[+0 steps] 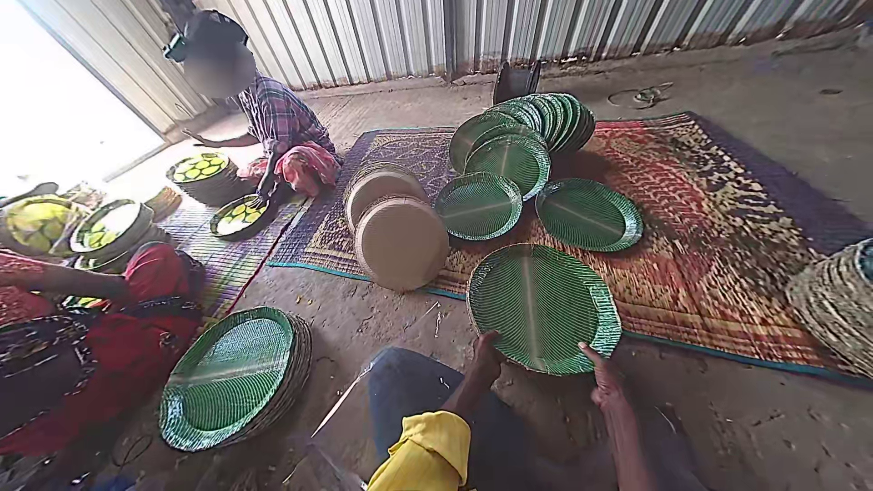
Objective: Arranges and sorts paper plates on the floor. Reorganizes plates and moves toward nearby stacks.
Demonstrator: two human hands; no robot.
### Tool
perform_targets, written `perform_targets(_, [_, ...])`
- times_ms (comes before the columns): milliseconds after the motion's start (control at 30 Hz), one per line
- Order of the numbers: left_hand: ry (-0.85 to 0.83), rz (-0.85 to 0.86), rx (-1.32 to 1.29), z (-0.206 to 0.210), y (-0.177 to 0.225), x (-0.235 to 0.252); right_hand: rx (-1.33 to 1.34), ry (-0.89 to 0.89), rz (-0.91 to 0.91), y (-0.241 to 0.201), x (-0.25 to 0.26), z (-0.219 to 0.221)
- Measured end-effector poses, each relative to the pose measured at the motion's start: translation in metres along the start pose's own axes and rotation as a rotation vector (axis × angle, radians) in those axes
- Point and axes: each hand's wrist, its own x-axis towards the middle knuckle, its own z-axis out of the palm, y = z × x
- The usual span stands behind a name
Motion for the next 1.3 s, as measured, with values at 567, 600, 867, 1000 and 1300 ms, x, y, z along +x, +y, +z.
perform_targets(567, [-0.100,0.161,-0.040,-0.015,0.009,-0.020,0.449,-0.230,-0.178,-0.004,-0.032,0.007])
perform_targets(600, [-0.111,0.174,-0.051,-0.017,0.010,-0.021,0.494,-0.250,-0.195,-0.002,-0.033,0.008])
perform_targets(867, [-0.158,0.271,-0.218,-0.013,0.039,-0.054,0.531,-0.372,-0.127,-0.034,-0.038,0.021])
perform_targets(1000, [-0.137,0.322,-0.273,-0.014,0.073,-0.078,0.434,-0.306,-0.108,-0.033,-0.033,0.020])
perform_targets(1300, [-0.032,0.509,-0.389,-0.057,0.145,-0.122,0.500,-0.272,-0.066,-0.023,-0.006,-0.012])
